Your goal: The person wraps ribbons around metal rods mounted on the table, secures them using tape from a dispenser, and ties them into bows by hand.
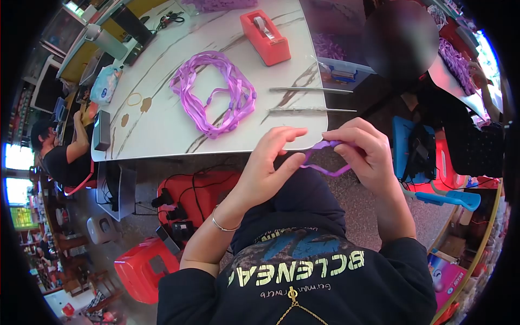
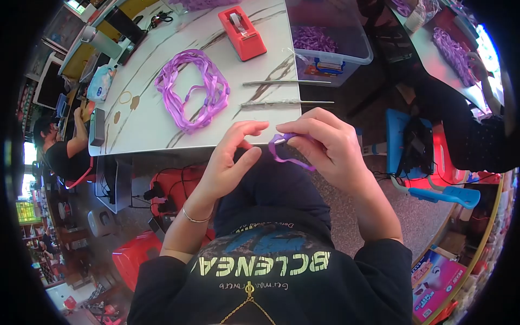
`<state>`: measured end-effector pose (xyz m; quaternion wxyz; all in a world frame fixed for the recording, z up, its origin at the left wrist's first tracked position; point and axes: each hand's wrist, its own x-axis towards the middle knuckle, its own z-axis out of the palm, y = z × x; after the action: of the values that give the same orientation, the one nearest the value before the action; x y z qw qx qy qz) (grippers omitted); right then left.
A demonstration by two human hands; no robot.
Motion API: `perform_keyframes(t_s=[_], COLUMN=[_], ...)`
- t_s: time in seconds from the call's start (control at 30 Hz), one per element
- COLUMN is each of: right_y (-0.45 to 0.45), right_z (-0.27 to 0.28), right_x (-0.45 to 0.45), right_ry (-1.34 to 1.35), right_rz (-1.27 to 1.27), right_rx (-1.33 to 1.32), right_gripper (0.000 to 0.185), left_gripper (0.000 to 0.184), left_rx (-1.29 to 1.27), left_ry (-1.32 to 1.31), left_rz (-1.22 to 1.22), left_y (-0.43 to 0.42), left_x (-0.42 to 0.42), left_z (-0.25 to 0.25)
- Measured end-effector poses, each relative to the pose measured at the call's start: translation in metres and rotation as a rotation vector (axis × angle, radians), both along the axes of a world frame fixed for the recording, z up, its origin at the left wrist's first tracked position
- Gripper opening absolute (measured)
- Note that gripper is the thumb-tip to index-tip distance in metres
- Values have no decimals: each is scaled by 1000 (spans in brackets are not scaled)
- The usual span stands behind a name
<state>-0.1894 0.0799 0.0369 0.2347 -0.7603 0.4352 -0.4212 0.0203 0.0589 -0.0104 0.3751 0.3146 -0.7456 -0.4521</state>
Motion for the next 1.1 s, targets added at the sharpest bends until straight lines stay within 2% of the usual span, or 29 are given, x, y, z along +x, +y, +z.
perform_keyframes(t_s=[0.13, 0.2, 0.33, 0.4, 0.43, 0.53, 0.6, 0.63, 0.7, 0.73, 0.83, 0.87, 0.97, 1.1], right_y=[-3, -5, -6, -9, -9, -11, -13, -14, -17, -18, -20, -22, -23, -24], right_z=[4, 6, 16, 19, 20, 20, 16, 13, 7, 5, 2, 1, 2, 4], right_x=[-1, -4, -15, -19, -19, -18, -16, -15, -13, -13, -11, -10, -8, -9], right_ry=[-12, 5, 2, 19, 19, 62, 94, 94, 81, 81, -24, -16, -1, 37], right_rz=[36, 75, 120, 205, 205, 134, 15, 14, -45, -46, -51, -31, 0, 2], right_rx=[23, 4, 76, 99, 99, 67, -23, -24, -182, -184, -170, -196, -224, -222], right_gripper=[23, 24, 24, 25, 25, 24, 23, 23, 22, 22, 23, 23, 23, 25], left_gripper=[31, 27, 21, 15, 15, 12, 13, 13, 27, 27, 36, 36, 27, 24], left_rx=[39, 205, 333, 578, 578, 458, -284, -285, -591, -594, 210, 209, 361, 415], left_ry=[159, 259, 324, 399, 398, 310, -89, -89, -206, -206, 111, 110, 343, 362], left_rz=[-143, -175, -235, -309, -309, -217, 99, 98, 101, 100, -35, -36, -139, -213], left_y=[-3, -4, -7, -6, -5, -4, -3, -2, 1, 2, 7, 6, -5, -17], left_x=[-14, -17, -16, -15, -15, -15, -13, -11, -8, -9, -15, -17, -23, -28], left_z=[12, 9, 12, 15, 16, 19, 23, 21, 16, 16, 18, 18, 22, 24])
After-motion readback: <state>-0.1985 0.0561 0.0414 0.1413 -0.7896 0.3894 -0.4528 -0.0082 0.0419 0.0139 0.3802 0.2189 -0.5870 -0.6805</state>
